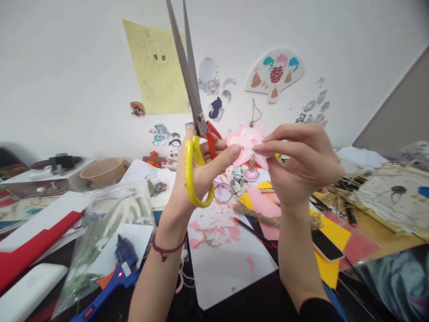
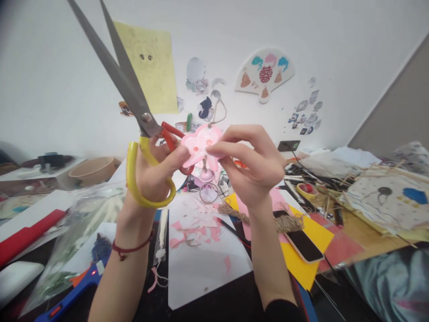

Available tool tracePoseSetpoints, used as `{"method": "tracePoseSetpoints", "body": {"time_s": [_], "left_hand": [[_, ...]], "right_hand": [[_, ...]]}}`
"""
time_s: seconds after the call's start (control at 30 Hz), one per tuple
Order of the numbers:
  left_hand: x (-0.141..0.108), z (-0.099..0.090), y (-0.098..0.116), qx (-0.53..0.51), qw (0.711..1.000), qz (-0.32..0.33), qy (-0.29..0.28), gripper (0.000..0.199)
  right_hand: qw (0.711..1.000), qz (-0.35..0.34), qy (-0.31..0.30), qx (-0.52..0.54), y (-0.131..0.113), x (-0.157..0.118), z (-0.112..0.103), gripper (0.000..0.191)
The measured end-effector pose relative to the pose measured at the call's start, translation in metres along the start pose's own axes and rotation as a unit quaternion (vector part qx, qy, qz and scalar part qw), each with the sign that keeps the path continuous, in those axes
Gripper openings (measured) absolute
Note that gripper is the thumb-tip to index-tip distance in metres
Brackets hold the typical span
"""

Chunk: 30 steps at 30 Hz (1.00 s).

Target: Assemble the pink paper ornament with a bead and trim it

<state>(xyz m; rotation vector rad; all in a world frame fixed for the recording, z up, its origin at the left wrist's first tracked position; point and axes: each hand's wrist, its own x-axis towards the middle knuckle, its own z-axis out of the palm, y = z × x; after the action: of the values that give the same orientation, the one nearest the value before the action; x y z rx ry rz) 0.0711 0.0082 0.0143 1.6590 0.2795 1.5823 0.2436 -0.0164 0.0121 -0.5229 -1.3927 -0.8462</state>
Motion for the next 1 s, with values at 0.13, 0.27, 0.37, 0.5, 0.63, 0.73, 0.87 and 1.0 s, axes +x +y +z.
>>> {"method": "tracePoseSetpoints", "body": {"time_s": [0.13,0.27,0.37,0.5,0.63,0.73,0.87,1.0], "left_hand": [[-0.002,0.003,0.004,0.01,0.999,-0.001,0.034,0.045],[-0.005,0.004,0.009,0.01,0.995,0.038,0.092,0.039],[-0.006,0.002,0.013,0.019,0.992,0.055,0.109,0.039],[-0.006,-0.004,0.016,0.033,0.991,0.056,0.117,0.046],[-0.005,-0.007,0.013,0.032,0.992,0.052,0.11,0.04],[-0.004,-0.008,0.011,0.023,0.99,0.082,0.11,0.035],[-0.003,-0.009,0.011,0.018,0.99,0.088,0.108,0.038],[-0.003,-0.009,0.012,0.015,0.99,0.082,0.111,0.041]], "right_hand": [[0.998,0.045,-0.024,0.046,-0.006,-0.002,0.003,0.024],[0.964,0.187,-0.053,0.184,-0.007,-0.001,0.004,0.034],[0.89,0.311,-0.13,0.308,-0.004,-0.002,0.0,0.027],[0.781,0.386,-0.263,0.414,-0.005,-0.003,-0.004,0.018],[0.739,0.421,-0.288,0.439,-0.014,-0.004,0.0,0.017],[0.748,0.412,-0.269,0.447,-0.02,-0.003,0.004,0.02],[0.801,0.401,-0.239,0.376,-0.029,0.0,0.003,0.024],[0.851,0.373,-0.19,0.318,-0.038,0.0,0.001,0.03]]}}
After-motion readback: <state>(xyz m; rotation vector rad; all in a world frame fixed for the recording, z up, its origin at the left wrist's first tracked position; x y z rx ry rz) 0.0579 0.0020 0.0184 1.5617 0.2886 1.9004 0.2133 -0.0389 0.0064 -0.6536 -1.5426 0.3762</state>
